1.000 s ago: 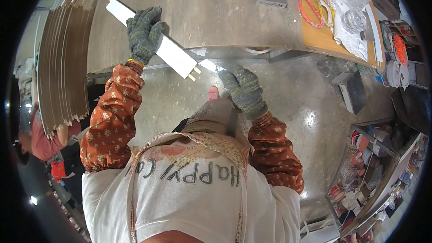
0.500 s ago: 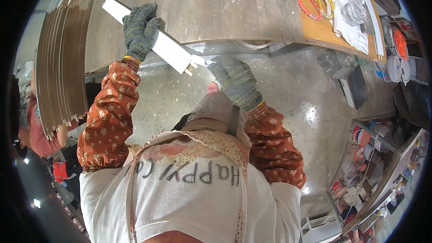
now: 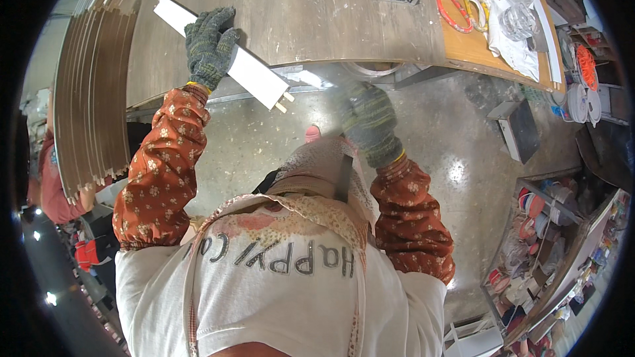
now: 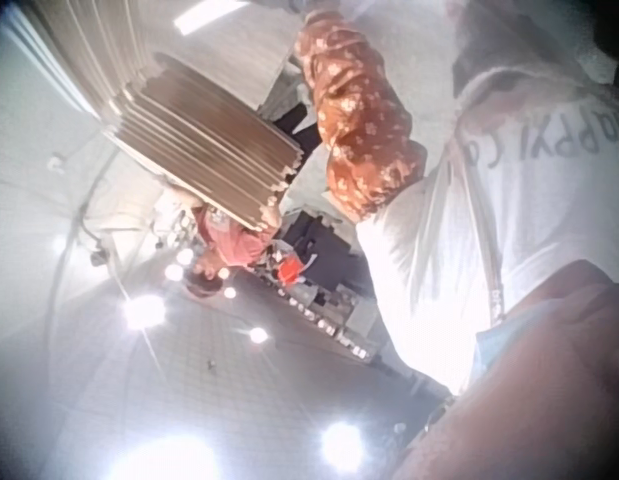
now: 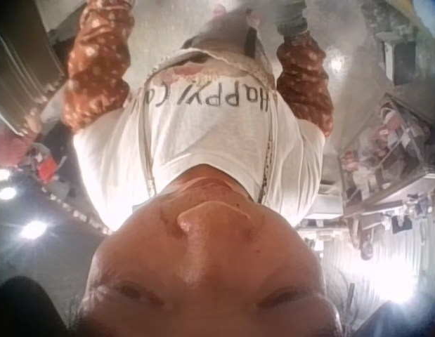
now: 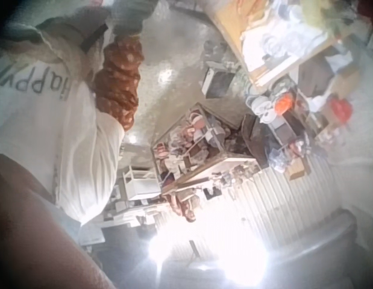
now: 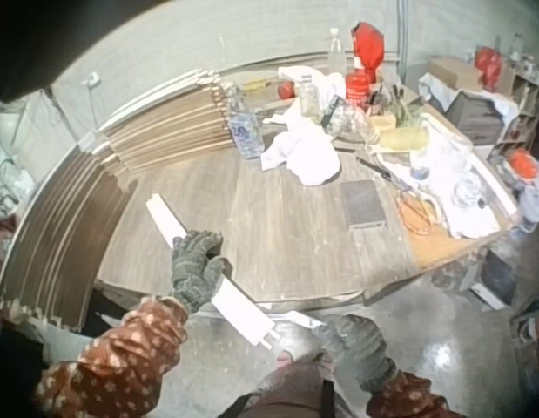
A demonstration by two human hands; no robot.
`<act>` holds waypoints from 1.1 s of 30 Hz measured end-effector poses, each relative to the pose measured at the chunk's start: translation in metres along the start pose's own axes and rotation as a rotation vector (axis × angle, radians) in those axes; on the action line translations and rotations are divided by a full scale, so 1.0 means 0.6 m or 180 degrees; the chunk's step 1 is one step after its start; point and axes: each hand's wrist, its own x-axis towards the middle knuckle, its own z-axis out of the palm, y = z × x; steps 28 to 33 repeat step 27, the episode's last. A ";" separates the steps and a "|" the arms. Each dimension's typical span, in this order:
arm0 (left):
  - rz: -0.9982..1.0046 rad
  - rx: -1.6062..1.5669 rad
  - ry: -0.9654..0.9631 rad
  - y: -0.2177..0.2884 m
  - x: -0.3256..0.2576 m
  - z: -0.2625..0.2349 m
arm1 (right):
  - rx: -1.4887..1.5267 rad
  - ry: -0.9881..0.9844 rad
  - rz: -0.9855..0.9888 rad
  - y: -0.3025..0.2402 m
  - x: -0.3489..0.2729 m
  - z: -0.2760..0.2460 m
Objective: The person wipes white wooden boards with a cloth, applies liquid to the cloth from a bottle, uses a yellow sponge on the board edges, and scrapes wooden dowels at the ends of the boards with a small tool before stacking them.
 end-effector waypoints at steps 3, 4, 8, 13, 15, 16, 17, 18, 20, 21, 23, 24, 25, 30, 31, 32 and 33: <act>-0.0030 -0.0151 -0.0021 0.001 0.004 -0.003 | 0.0005 0.0134 -0.0297 -0.045 0.028 -0.014; -0.0055 -0.0147 -0.0048 0.000 0.003 0.000 | 0.0089 -0.0252 -0.0145 -0.060 0.030 -0.018; -0.0150 -0.0238 -0.0033 0.000 0.000 0.000 | -0.0062 0.0017 -0.0173 -0.050 0.007 -0.010; -0.0118 -0.0212 0.0187 0.005 -0.005 -0.005 | -0.0101 0.0276 0.0172 -0.017 -0.047 -0.026; -0.0325 -0.0231 -0.0057 0.010 -0.002 -0.009 | 0.0316 0.0399 0.0594 -0.029 -0.058 -0.044; -0.0424 -0.0233 -0.0168 0.013 -0.002 -0.013 | 0.0670 0.0418 0.0857 -0.035 -0.064 -0.051; -0.0233 -0.0373 0.0085 0.012 -0.006 -0.011 | 0.1021 0.0451 0.1118 -0.041 -0.071 -0.058; -0.0369 -0.0433 -0.0170 0.010 -0.008 -0.016 | 0.1048 0.0478 0.1220 -0.044 -0.078 -0.064; -0.0007 -0.0456 0.0011 -0.009 -0.016 0.002 | 0.1100 0.0529 0.1442 -0.048 -0.099 -0.078; -0.0326 -0.0363 -0.0057 0.004 -0.011 -0.006 | 0.1330 0.0560 0.1711 -0.046 -0.119 -0.078; -0.0950 -0.0206 -0.0193 0.035 -0.008 -0.018 | 0.1775 0.0629 0.2258 -0.040 -0.156 -0.070; -0.1175 -0.0273 -0.0333 0.040 -0.013 -0.022 | 0.2065 0.0628 0.2540 -0.044 -0.161 -0.079; -0.1397 -0.0342 -0.0477 0.039 -0.020 -0.023 | 0.2360 0.0628 0.2817 -0.050 -0.163 -0.090; -0.1694 -0.0155 -0.1100 0.018 -0.026 -0.015 | 0.2939 0.0693 0.3271 -0.050 -0.172 -0.095; -0.1694 -0.0155 -0.1100 0.018 -0.026 -0.015 | 0.2939 0.0693 0.3271 -0.050 -0.172 -0.095; -0.1694 -0.0155 -0.1100 0.018 -0.026 -0.015 | 0.2939 0.0693 0.3271 -0.050 -0.172 -0.095; -0.1694 -0.0155 -0.1100 0.018 -0.026 -0.015 | 0.2939 0.0693 0.3271 -0.050 -0.172 -0.095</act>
